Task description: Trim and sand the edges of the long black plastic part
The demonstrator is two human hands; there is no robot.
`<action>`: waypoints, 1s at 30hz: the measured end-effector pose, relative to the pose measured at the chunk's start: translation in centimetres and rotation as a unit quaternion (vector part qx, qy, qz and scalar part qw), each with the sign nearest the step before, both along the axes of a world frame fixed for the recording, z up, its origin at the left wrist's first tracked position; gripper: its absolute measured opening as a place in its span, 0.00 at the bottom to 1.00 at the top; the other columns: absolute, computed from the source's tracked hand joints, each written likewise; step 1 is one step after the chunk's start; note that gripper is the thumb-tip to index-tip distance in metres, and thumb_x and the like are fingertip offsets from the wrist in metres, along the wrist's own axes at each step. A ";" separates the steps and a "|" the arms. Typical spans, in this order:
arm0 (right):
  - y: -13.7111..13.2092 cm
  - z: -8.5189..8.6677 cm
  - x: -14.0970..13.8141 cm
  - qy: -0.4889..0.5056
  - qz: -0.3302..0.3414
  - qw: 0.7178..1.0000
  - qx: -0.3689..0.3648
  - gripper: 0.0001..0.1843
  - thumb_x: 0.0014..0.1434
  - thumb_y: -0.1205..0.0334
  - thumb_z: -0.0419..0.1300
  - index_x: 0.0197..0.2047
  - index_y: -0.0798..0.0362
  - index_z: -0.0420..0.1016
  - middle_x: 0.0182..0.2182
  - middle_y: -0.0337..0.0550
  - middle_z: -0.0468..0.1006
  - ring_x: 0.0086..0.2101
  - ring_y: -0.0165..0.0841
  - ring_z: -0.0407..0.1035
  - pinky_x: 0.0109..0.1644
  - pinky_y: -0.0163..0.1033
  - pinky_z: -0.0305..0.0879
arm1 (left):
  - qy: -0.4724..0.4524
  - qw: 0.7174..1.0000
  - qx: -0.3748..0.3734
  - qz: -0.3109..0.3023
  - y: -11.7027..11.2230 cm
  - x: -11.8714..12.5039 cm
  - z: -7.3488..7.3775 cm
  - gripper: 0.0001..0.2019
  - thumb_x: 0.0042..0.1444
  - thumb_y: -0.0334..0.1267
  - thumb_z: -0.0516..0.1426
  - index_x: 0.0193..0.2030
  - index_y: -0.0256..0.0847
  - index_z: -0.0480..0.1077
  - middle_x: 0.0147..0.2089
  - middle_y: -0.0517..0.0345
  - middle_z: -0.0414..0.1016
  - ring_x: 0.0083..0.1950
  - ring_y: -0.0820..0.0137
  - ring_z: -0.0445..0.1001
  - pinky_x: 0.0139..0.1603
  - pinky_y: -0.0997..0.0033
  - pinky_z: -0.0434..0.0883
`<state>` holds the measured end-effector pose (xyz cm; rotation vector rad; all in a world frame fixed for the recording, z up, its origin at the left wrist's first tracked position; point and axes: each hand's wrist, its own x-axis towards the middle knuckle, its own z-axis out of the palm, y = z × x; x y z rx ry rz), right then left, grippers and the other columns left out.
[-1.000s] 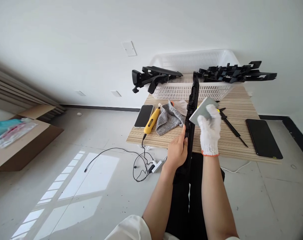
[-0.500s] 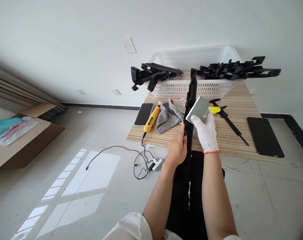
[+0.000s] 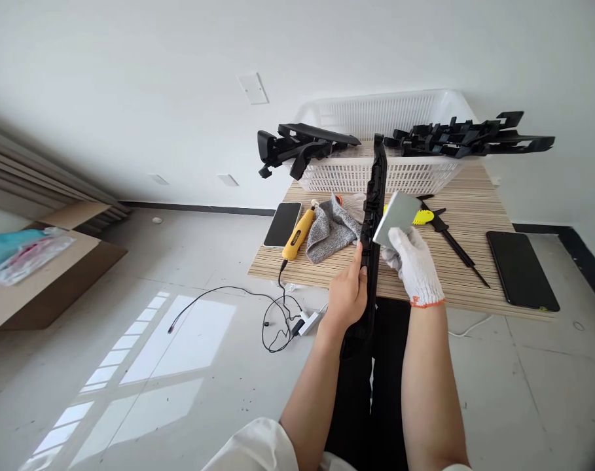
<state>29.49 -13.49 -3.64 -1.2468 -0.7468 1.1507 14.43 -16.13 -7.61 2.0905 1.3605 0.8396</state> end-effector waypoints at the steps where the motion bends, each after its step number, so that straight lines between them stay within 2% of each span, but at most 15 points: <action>1: -0.3 0.1 0.2 -0.009 0.040 0.999 -0.004 0.19 0.53 0.44 0.67 0.40 0.48 0.73 0.27 0.34 0.72 0.23 0.25 0.64 0.23 0.31 0.56 | 0.002 1.000 0.000 0.002 0.0 0.0 0.0 0.29 0.71 0.38 0.41 0.77 0.38 0.42 0.61 0.41 0.75 0.52 0.56 0.78 0.49 0.58 0.72; 4: -1.4 0.2 1.4 -0.023 0.141 0.989 -0.027 0.17 0.53 0.47 0.67 0.39 0.49 0.74 0.26 0.33 0.70 0.22 0.24 0.60 0.23 0.31 0.53 | 0.004 1.000 -0.001 0.002 0.0 0.0 0.1 0.29 0.71 0.39 0.41 0.77 0.39 0.42 0.60 0.42 0.75 0.52 0.57 0.78 0.49 0.59 0.72; 6: -2.1 0.2 2.3 -0.030 0.179 0.982 -0.051 0.15 0.55 0.48 0.67 0.39 0.50 0.76 0.25 0.33 0.70 0.21 0.24 0.58 0.23 0.32 0.51 | 0.004 1.000 -0.001 0.001 0.0 -0.1 0.1 0.29 0.71 0.39 0.41 0.77 0.39 0.42 0.59 0.42 0.76 0.52 0.58 0.78 0.49 0.60 0.72; 8: -2.6 0.2 3.1 -0.047 0.181 0.980 -0.073 0.16 0.55 0.49 0.66 0.42 0.49 0.78 0.27 0.36 0.73 0.23 0.26 0.61 0.24 0.33 0.52 | 0.006 1.000 -0.003 0.002 0.0 -0.1 0.2 0.29 0.71 0.39 0.41 0.77 0.39 0.43 0.58 0.42 0.77 0.52 0.58 0.78 0.50 0.61 0.72; 11: -2.7 0.2 3.5 -0.065 0.150 0.982 -0.095 0.19 0.54 0.51 0.66 0.49 0.45 0.80 0.35 0.40 0.78 0.33 0.32 0.71 0.28 0.34 0.61 | 0.010 1.000 -0.005 0.002 0.0 -0.1 0.2 0.29 0.71 0.39 0.40 0.77 0.37 0.42 0.54 0.42 0.78 0.48 0.57 0.78 0.48 0.59 0.72; 13: -2.4 0.1 3.1 -0.070 0.135 0.984 -0.092 0.24 0.53 0.53 0.65 0.54 0.42 0.78 0.38 0.41 0.79 0.37 0.36 0.73 0.31 0.34 0.65 | 0.006 1.000 -0.009 0.002 0.0 -0.1 0.3 0.29 0.71 0.39 0.40 0.77 0.37 0.43 0.54 0.41 0.78 0.48 0.56 0.78 0.48 0.58 0.72; 17: -1.0 -0.5 2.0 -0.084 0.028 0.995 -0.055 0.36 0.50 0.52 0.68 0.63 0.42 0.71 0.37 0.40 0.78 0.31 0.33 0.72 0.26 0.34 0.62 | -0.021 0.999 -0.026 0.007 0.0 -0.1 0.5 0.29 0.71 0.40 0.42 0.77 0.40 0.45 0.62 0.42 0.74 0.56 0.56 0.77 0.55 0.56 0.72; 20: -0.3 -1.0 1.5 -0.105 -0.060 0.992 -0.030 0.41 0.47 0.52 0.71 0.65 0.45 0.69 0.37 0.40 0.77 0.33 0.33 0.72 0.28 0.35 0.65 | -0.040 0.998 -0.044 0.019 0.0 -0.1 0.7 0.29 0.70 0.39 0.42 0.77 0.43 0.45 0.67 0.46 0.70 0.60 0.56 0.75 0.58 0.56 0.72; 23: 0.0 -1.2 1.0 -0.111 -0.127 0.986 -0.007 0.39 0.47 0.53 0.71 0.62 0.49 0.72 0.42 0.43 0.78 0.39 0.35 0.74 0.33 0.36 0.70 | -0.048 0.997 -0.053 0.027 -0.1 -0.1 0.9 0.29 0.70 0.39 0.42 0.77 0.44 0.45 0.70 0.49 0.67 0.62 0.57 0.74 0.60 0.56 0.71; 27: 0.5 -1.2 0.0 -0.042 -0.216 0.975 0.025 0.32 0.48 0.55 0.70 0.57 0.52 0.74 0.44 0.44 0.78 0.42 0.36 0.75 0.39 0.41 0.75 | -0.042 0.997 -0.058 0.032 -0.1 0.0 1.0 0.29 0.70 0.39 0.43 0.76 0.42 0.46 0.69 0.49 0.68 0.62 0.57 0.74 0.61 0.56 0.70; 30: 1.7 -1.2 -0.7 0.004 -0.290 0.954 0.080 0.25 0.48 0.56 0.70 0.49 0.53 0.75 0.46 0.45 0.79 0.46 0.38 0.76 0.48 0.47 0.76 | -0.041 0.997 -0.056 0.033 -0.1 0.0 1.0 0.28 0.70 0.38 0.43 0.76 0.41 0.47 0.66 0.48 0.71 0.62 0.57 0.74 0.62 0.57 0.69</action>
